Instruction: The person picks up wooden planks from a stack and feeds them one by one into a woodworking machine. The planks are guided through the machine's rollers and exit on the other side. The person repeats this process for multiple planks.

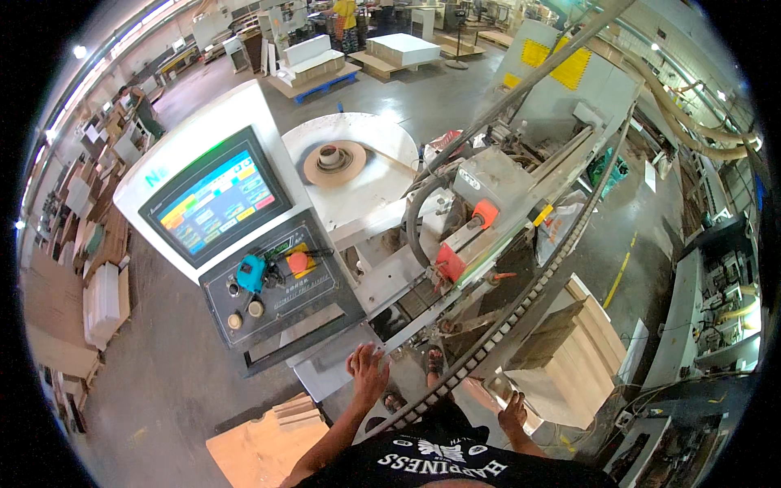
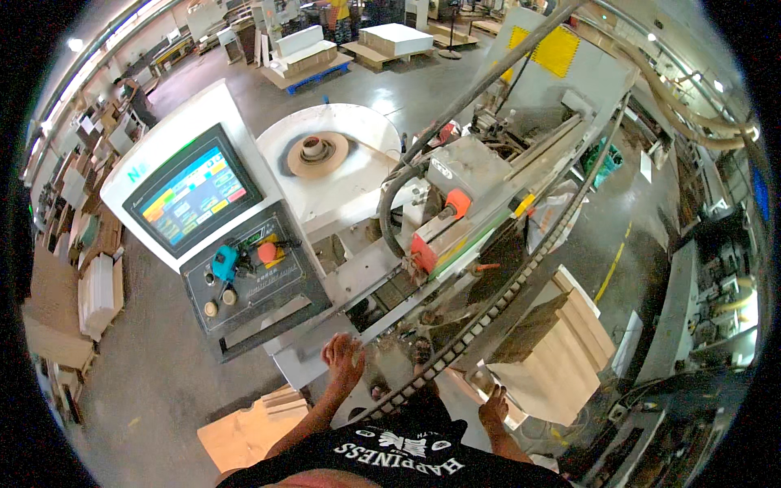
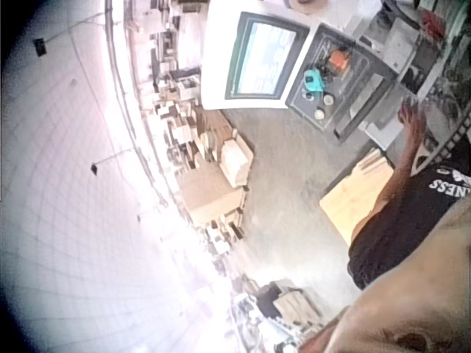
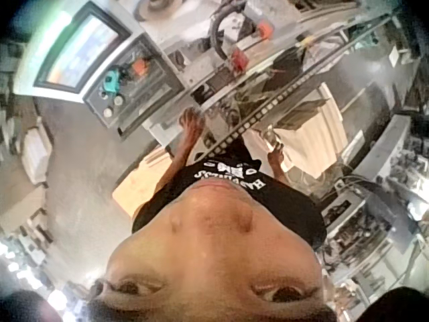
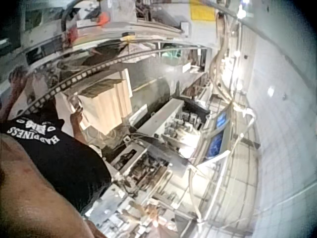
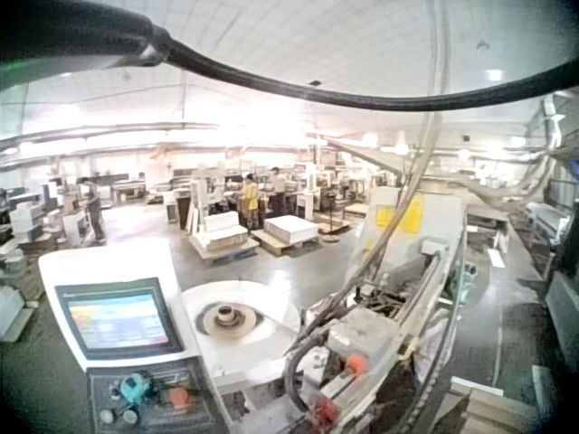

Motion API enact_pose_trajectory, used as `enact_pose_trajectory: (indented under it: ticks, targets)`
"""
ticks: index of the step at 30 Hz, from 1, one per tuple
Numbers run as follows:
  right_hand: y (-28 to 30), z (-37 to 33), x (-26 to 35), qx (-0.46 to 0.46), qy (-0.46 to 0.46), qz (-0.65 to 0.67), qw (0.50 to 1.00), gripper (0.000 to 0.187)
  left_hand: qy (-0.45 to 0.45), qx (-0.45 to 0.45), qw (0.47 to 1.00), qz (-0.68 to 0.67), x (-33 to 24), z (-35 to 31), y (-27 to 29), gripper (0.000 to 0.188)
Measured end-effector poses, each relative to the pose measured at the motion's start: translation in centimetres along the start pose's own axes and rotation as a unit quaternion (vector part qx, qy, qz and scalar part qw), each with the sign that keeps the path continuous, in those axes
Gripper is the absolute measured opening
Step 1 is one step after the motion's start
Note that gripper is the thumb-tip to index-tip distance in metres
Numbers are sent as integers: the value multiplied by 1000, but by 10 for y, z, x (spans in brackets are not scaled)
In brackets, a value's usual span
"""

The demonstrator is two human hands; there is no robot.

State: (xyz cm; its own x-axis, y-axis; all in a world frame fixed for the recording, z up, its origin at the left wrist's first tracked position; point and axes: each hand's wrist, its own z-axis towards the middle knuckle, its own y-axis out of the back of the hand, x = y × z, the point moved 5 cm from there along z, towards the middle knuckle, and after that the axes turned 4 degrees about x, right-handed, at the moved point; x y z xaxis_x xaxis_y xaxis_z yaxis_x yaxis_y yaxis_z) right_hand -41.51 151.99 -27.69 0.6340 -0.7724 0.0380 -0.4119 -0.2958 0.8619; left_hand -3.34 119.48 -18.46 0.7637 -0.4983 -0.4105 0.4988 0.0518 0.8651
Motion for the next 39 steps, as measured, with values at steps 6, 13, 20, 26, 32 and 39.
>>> enact_pose_trajectory:
  ticks: [6, 13, 20, 26, 32, 39]
  targets:
    - [-21, 34, -38, 59, -4, -120, 991, 71, 80, -29, 996, -40, -13, -30, 27, 47]
    - [-8, 32, -32, -54, 74, -153, 984, 47, 55, -29, 992, -108, -45, -2, 31, 46]
    - [49, -10, 48, -105, 202, -138, 964, 38, -211, 54, 959, -183, -140, -1, 4, 57]
    - [156, -82, 181, -24, 298, -90, 950, 60, -306, 180, 924, -142, -172, -31, -46, 62]
    - [155, -58, 260, -143, 402, -17, 904, 55, -161, 245, 955, -47, -96, 5, -46, 53]
    - [99, -12, 334, 100, 321, 430, 838, 49, 65, 10, 996, 54, 61, -11, 4, 61]
